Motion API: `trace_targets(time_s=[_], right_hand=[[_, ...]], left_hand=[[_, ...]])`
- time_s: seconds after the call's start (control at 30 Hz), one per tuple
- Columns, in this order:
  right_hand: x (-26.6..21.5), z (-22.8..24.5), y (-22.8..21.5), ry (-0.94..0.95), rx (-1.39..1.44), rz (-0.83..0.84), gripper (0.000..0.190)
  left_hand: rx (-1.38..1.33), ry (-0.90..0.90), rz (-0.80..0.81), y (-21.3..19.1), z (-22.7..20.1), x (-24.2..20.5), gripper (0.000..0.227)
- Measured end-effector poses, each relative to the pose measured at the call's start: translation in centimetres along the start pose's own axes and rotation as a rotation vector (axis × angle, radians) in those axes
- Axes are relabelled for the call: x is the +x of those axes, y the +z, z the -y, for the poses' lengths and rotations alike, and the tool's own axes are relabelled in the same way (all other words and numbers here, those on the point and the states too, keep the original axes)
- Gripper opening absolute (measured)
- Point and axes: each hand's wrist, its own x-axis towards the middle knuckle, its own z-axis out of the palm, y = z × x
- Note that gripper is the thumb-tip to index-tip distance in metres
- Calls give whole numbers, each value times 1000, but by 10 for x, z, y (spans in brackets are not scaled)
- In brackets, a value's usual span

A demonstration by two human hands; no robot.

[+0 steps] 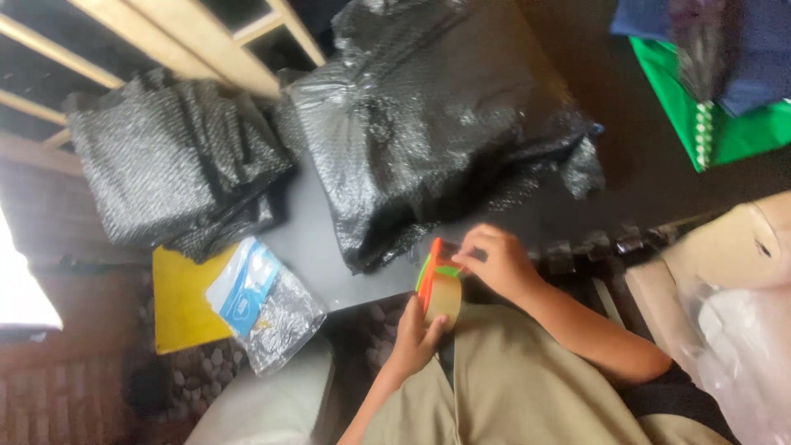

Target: Wrapping a large soft item in black bubble wrap and securing it with adhesive tape using a dispenser.

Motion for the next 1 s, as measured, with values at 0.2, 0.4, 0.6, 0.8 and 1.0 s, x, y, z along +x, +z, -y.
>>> trace_targets(time_s=[0.2,0.4,0.6,0.8,1.0], right_hand=[[0,8,21,14,-205,118,10],[11,5,31,159,-277,388,14],[22,29,35,316,290,384,22],[28,45,39,364,262,248,18],[39,73,15,119,211,94,16]], left_hand=[[138,17,-77,-2,-5,-9,37],[223,90,-137,-16,-3,-11,32],[19,42,-29,-43,-28,-7,67],[29,5,-33,-62,-12,-8,48],[2,1,15,-85,-26,0,34]])
